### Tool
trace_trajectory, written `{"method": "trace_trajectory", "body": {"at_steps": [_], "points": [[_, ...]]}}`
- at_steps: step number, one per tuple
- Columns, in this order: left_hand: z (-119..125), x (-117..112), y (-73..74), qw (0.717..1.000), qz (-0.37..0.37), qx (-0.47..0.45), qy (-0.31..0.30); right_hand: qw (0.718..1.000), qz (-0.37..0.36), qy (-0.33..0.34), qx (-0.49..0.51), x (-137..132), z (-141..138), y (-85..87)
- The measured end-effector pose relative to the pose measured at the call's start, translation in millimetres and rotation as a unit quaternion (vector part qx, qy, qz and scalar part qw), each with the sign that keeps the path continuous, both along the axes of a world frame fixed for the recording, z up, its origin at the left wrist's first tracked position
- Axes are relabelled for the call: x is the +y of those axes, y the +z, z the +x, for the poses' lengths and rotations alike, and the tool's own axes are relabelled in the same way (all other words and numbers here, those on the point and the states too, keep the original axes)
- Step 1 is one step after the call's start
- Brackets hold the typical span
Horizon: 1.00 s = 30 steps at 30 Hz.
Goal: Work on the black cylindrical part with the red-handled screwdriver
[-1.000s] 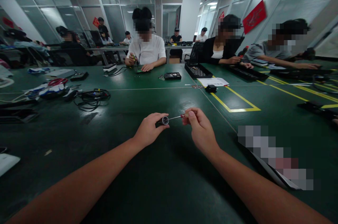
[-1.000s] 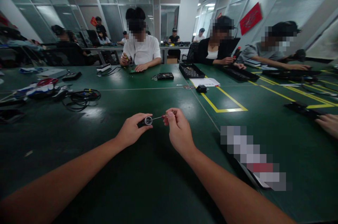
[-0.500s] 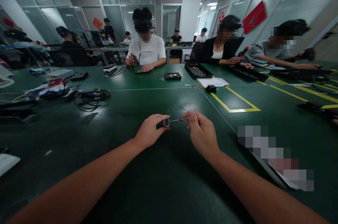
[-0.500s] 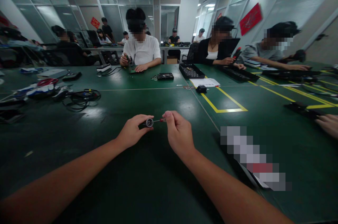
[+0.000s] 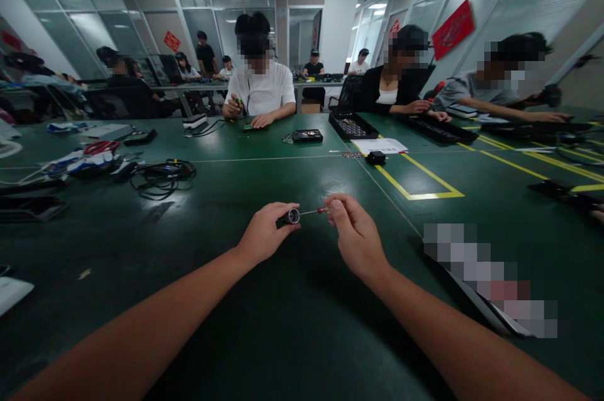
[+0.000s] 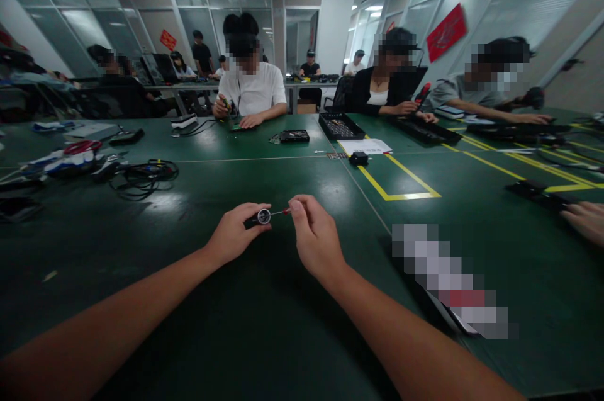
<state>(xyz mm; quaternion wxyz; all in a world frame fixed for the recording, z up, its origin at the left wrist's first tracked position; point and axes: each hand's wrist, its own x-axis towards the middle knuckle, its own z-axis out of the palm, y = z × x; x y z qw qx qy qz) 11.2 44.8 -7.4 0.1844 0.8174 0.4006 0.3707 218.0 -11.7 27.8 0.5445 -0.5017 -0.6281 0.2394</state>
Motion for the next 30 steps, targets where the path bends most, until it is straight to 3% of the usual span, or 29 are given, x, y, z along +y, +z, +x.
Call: {"method": "trace_trajectory", "body": {"at_steps": [15,17,19,21,30], "points": [[1.9,-1.9,2.2,1.0,0.005,0.018,0.002,0.995,-0.021,0.0,0.094,9.1,-4.3,-7.1],[2.5,-2.9,4.7,0.999,0.016,0.032,-0.002,0.985,-0.053,0.002,0.164,15.9,-0.6,-10.2],[1.8,-2.7,6.2,0.998,0.029,0.047,0.0,0.955,-0.123,0.021,0.269,24.5,6.1,-14.0],[0.1,-1.3,6.0,0.998,0.025,0.057,0.011,0.938,-0.147,0.022,0.313,31.6,12.5,-17.0],[-1.3,-1.8,2.2,0.998,0.009,0.055,0.003,0.975,-0.057,-0.001,0.217,22.4,3.1,-13.1]]}}
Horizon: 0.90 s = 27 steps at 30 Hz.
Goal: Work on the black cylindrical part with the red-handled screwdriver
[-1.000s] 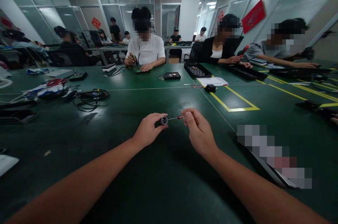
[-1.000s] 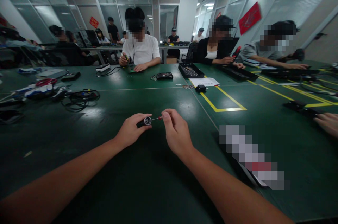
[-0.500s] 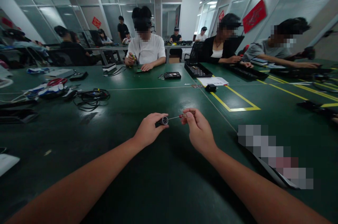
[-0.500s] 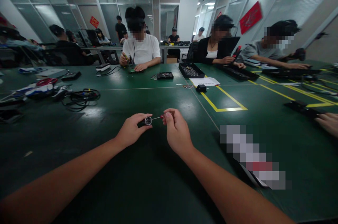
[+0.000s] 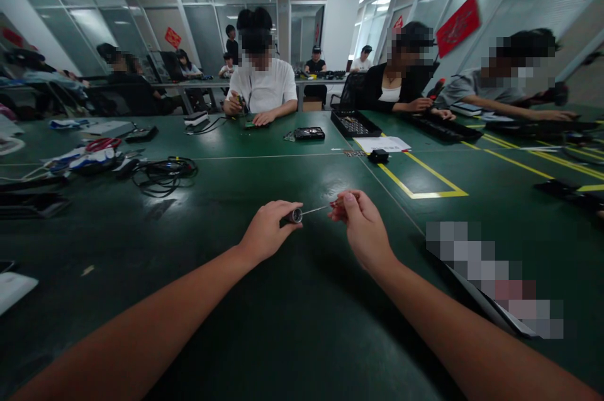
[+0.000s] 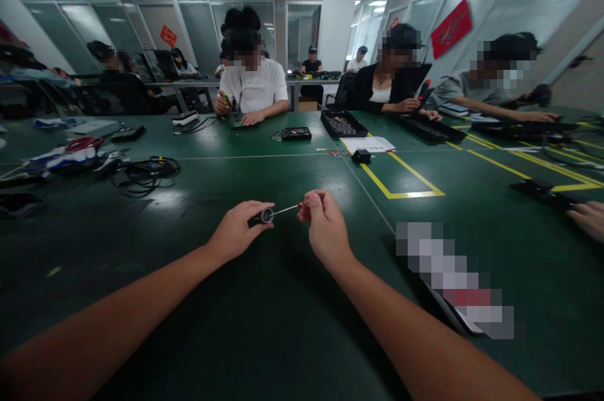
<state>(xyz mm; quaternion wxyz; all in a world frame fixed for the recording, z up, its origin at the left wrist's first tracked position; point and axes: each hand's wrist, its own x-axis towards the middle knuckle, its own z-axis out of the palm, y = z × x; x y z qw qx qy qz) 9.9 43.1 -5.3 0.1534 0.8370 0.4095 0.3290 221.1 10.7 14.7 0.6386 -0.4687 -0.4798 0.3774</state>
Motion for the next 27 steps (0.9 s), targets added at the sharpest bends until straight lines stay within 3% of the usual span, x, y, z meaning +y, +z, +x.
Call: {"method": "trace_trajectory", "body": {"at_steps": [15,27], "points": [[0.5,-1.9,3.4,1.0,-0.003,-0.026,0.014,0.977,0.072,-0.005,-0.199,-16.6,-2.4,8.7],[0.8,-1.1,3.3,1.0,0.012,-0.023,0.004,0.989,0.052,0.01,-0.141,-16.1,-2.8,6.0]]}}
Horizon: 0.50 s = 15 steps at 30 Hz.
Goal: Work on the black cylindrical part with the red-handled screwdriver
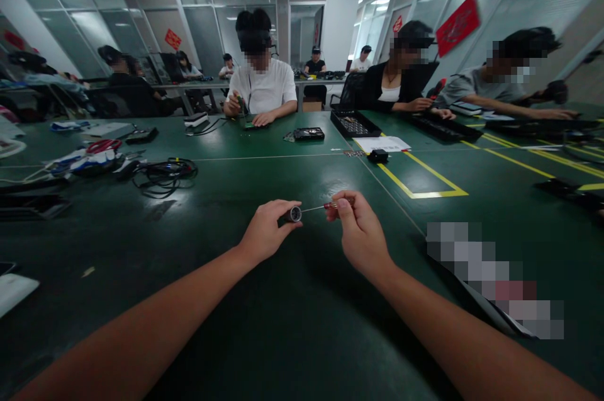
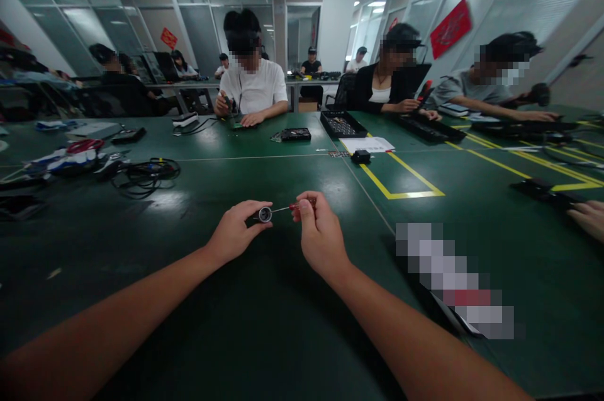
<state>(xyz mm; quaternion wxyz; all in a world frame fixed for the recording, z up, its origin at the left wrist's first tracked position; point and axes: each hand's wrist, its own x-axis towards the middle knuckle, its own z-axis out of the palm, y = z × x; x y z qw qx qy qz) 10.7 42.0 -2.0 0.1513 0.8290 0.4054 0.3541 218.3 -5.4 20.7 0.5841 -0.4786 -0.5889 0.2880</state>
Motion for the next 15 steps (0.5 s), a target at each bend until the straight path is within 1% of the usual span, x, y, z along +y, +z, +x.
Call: {"method": "trace_trajectory", "body": {"at_steps": [3,7,9,11,15], "points": [[-0.7,0.0,-0.3,1.0,0.005,0.022,0.007,1.0,0.001,-0.014,0.007,0.7,1.0,0.3],[0.0,-2.3,3.5,0.995,0.026,0.089,0.028,0.999,0.004,-0.048,0.01,1.5,2.9,1.0],[0.1,-2.3,3.9,0.992,0.029,0.114,0.042,0.999,0.0,-0.052,0.009,1.5,3.5,1.4],[-0.4,-0.9,2.1,0.991,0.007,0.126,0.052,0.999,-0.006,-0.047,0.006,1.5,3.9,1.5],[-1.8,2.3,-2.6,0.991,-0.031,0.12,0.045,0.999,-0.014,-0.033,-0.017,2.2,4.3,0.5]]}}
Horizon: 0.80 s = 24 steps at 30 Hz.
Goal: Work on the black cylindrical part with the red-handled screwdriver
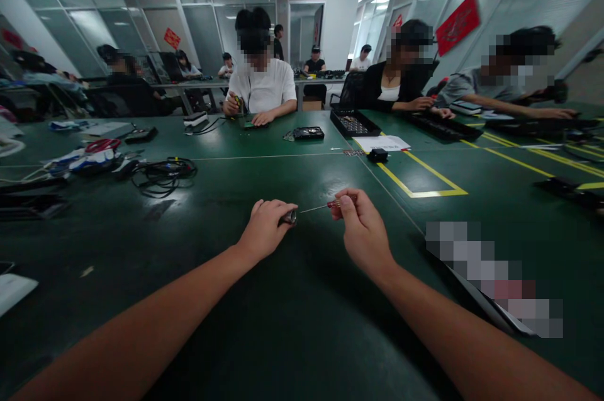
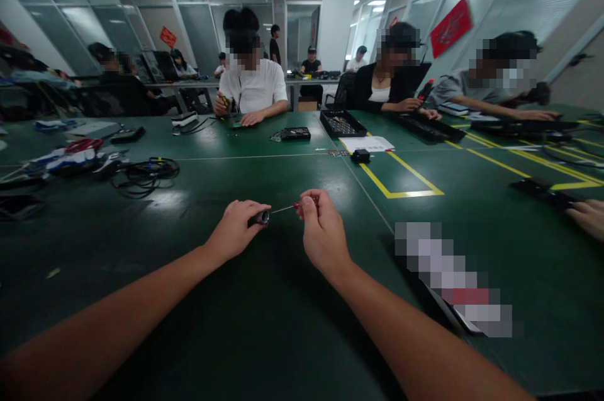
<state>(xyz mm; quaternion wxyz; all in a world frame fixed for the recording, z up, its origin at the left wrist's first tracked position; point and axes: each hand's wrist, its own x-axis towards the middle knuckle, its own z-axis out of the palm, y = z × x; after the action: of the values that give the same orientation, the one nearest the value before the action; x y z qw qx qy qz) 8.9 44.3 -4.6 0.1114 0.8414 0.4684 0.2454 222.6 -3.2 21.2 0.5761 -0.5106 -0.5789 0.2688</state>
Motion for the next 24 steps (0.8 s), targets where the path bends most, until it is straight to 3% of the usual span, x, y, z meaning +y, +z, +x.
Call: {"method": "trace_trajectory", "body": {"at_steps": [10,19,24], "points": [[3.2,-7.5,7.9,0.998,-0.039,-0.029,-0.027,0.999,0.003,-0.031,-0.004,0.3,3.1,6.2],[25.5,-18.4,25.5,0.988,-0.084,0.101,-0.076,0.997,0.044,-0.065,0.017,-2.4,7.7,17.8],[34.8,-10.4,26.8,0.982,-0.082,0.165,-0.036,0.996,0.053,-0.063,0.016,-3.1,8.7,18.6]]}}
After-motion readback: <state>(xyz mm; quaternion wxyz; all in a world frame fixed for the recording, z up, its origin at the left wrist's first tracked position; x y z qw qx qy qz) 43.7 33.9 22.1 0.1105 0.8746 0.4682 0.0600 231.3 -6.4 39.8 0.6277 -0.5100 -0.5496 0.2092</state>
